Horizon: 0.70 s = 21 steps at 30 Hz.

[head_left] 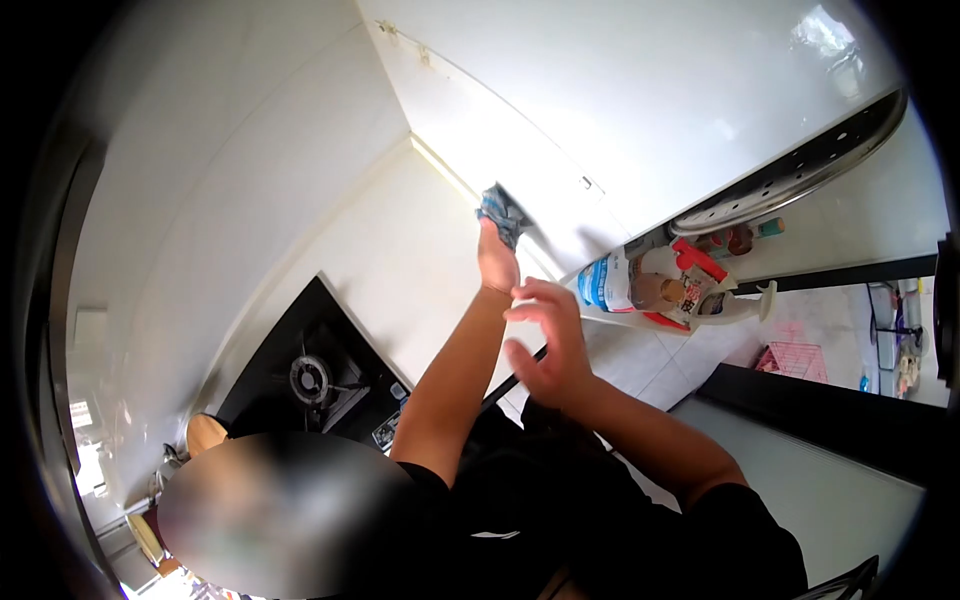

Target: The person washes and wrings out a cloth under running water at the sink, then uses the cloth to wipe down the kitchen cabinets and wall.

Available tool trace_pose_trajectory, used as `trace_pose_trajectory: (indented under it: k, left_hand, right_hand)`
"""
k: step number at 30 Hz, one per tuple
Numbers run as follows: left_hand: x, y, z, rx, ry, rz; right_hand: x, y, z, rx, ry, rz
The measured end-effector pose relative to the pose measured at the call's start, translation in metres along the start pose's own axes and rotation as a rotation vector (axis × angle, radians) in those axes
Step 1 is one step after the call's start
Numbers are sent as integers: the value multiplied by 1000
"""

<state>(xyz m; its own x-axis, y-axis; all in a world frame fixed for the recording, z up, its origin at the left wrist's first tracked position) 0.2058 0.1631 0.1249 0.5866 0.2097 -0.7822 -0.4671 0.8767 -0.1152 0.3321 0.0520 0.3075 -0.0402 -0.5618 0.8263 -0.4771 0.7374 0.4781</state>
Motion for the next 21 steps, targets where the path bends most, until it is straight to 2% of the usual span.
trace_pose_trajectory:
  k: [2, 4, 5, 6, 8, 9, 10, 11, 12, 14, 15, 17, 18, 20, 21]
  left_hand:
    - [-63, -21, 13, 143, -371, -67]
    - [-118, -48, 20, 270, -595, -232]
    - [-142, -64, 26, 288, -705, -319]
    - [-158, -76, 29, 278, -699, -308]
    - [-175, -95, 35, 549, -670, -298]
    - [-176, -99, 29, 548, -627, -327]
    - [-174, -102, 25, 541, -625, -321]
    - [-171, -104, 21, 430, -574, -307]
    - [-168, -104, 17, 325, -525, -293]
    - [-175, -106, 14, 225, -462, -311]
    - [-174, -105, 3, 200, -365, -312]
    - [-158, -101, -34, 96, -143, -342]
    - [-148, -102, -46, -233, -87, -380]
    - [-133, -113, -46, -769, 303, -345]
    - [-120, -121, -47, -621, 319, -132]
  right_hand:
    - [-19, -15, 1, -89, 103, 204]
    - [-40, -21, 4, -276, 423, 437]
    - [-45, -19, 5, -327, 402, 548]
    - [-49, -13, 6, -371, 482, 601]
    - [-41, 10, 13, -437, 1033, 714]
    - [-42, 19, 12, -428, 1038, 718]
    - [-43, 26, 11, -328, 1185, 697]
    - [-42, 30, 11, -226, 1329, 671]
    - [-45, 28, 12, -220, 1330, 669]
    - [-48, 30, 9, -222, 1046, 682]
    - [-50, 30, 11, -343, 1042, 650]
    - [-43, 35, 11, -331, 1016, 627]
    - [-40, 36, 12, -318, 1000, 610]
    - [-38, 41, 15, -269, 892, 561]
    - [-24, 46, 15, -155, 607, 607]
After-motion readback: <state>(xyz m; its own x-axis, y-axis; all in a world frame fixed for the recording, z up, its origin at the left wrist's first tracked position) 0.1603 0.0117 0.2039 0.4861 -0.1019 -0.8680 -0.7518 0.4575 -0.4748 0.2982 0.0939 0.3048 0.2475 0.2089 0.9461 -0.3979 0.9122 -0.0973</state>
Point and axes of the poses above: each hand's wrist, its own y-axis towards the middle knuckle, its own z-axis out of the palm, x = y × z, the point moved 1 cm from there along y, towards the middle knuckle, and after that the axes turned 9 degrees about y, right-handed, at the moved point
